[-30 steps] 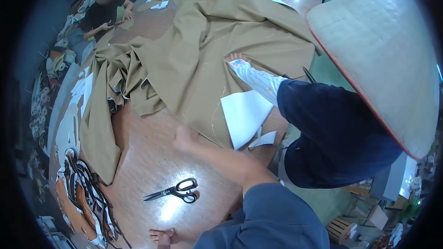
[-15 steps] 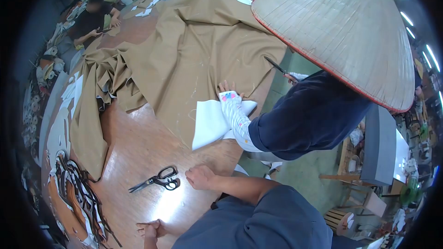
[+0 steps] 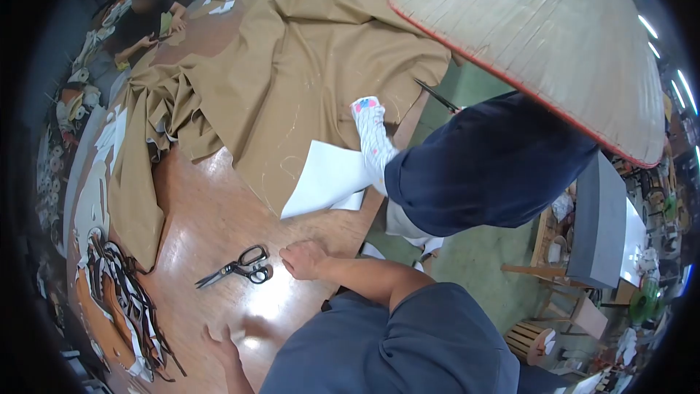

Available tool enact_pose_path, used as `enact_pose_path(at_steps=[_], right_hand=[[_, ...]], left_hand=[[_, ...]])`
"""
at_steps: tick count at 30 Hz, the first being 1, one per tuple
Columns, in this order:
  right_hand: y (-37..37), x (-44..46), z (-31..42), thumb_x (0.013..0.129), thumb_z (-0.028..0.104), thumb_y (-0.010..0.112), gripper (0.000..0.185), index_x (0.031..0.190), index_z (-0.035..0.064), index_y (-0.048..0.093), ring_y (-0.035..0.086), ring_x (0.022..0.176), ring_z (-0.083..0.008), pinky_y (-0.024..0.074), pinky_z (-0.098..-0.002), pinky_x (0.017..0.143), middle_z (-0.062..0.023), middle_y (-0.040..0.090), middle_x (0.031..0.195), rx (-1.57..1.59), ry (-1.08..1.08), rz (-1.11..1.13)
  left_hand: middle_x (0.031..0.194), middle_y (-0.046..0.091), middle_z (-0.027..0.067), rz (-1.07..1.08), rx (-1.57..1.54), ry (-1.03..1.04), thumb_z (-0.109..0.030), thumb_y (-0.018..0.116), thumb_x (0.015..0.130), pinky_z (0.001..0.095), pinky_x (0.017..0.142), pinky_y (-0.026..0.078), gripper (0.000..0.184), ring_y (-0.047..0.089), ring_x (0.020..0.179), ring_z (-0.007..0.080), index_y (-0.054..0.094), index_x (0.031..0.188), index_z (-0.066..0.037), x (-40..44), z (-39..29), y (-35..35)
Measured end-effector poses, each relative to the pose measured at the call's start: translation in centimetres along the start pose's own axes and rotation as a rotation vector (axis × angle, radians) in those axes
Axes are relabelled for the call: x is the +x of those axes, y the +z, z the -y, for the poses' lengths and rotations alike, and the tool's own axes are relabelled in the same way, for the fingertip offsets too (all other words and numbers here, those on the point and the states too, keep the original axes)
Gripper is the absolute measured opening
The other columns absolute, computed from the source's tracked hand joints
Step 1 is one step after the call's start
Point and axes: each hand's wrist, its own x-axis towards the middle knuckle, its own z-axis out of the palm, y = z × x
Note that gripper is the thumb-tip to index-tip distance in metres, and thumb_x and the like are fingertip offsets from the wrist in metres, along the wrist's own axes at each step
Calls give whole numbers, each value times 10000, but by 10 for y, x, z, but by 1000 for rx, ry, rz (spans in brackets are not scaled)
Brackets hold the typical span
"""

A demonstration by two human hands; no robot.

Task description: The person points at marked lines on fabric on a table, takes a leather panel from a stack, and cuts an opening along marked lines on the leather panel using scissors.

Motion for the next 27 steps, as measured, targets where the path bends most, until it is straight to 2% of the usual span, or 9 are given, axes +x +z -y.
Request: enact_pose_path(at_steps=[1, 3, 6, 7, 8, 9, 14, 25, 27], right_hand=[[1, 0, 1, 922, 202, 669, 141, 878, 81, 611, 699, 760, -366, 565, -500, 684, -134, 664, 790, -7, -7, -32], [0, 1, 1, 893, 191, 698, 147, 848, 91, 600, 688, 724, -349, 558, -489, 633, -113, 646, 761, -28, -29, -79], [-8, 3, 3, 936, 216, 646, 147, 897, 77, 618, 703, 773, -364, 567, -509, 680, -140, 679, 809, 0, -1, 28], [-7, 3, 2, 937, 222, 650, 152, 899, 77, 618, 697, 757, -367, 567, -514, 669, -142, 678, 802, -2, -3, 29], [-8, 5, 3, 937, 224, 651, 154, 900, 79, 618, 695, 751, -368, 568, -516, 671, -141, 677, 796, 0, -6, 15], [-10, 5, 5, 937, 227, 652, 155, 901, 80, 619, 694, 745, -369, 569, -518, 673, -139, 675, 790, 3, -8, 2], [-11, 10, 0, 936, 230, 659, 151, 900, 87, 623, 687, 705, -369, 565, -524, 651, -132, 671, 765, -38, 32, -11], [-13, 7, 9, 875, 179, 707, 78, 877, 112, 666, 699, 710, -309, 574, -447, 629, -96, 672, 770, -5, -12, -57], [-10, 8, 11, 901, 194, 679, 107, 858, 105, 639, 685, 694, -327, 568, -472, 631, -111, 667, 763, 20, 1, -69]], left_hand=[[1483, 561, 300, 43, -187, 154, -141, 794, 937, 442, 1130, 479, 580, 564, 1349, 445, 593, 1456, 24, 2, -36, -4], [1254, 714, 209, 249, -412, 263, -82, 685, 999, 446, 1106, 491, 369, 646, 1225, 379, 670, 1350, 32, -29, -204, -31], [1146, 719, 175, 557, -724, 874, -75, 592, 1039, 498, 1047, 515, 231, 698, 1019, 260, 690, 1226, 21, -57, -378, -70], [913, 710, 135, 582, -934, 841, -17, 563, 1015, 546, 999, 530, 94, 709, 901, 277, 625, 1081, -43, -77, -419, -74], [890, 629, 103, 679, -956, 933, -93, 590, 1037, 560, 1013, 527, 24, 660, 815, 236, 597, 1025, -73, -83, -446, -83], [867, 547, 71, 785, -977, 1019, -169, 617, 1058, 574, 1026, 525, 121, 611, 729, 194, 568, 968, -103, -88, -472, -91], [871, 548, 72, 1133, -987, 1160, -167, 619, 1056, 573, 1021, 525, 117, 612, 734, 196, 570, 971, -102, -101, -496, -77], [880, 550, 74, 1319, -924, 1068, -162, 623, 1052, 570, 1012, 525, 109, 613, 745, 201, 573, 977, -99, -76, -480, -52], [882, 551, 74, 1318, -904, 1051, -161, 623, 1051, 570, 1010, 525, 107, 613, 747, 202, 574, 979, -99, -72, -474, -54]])
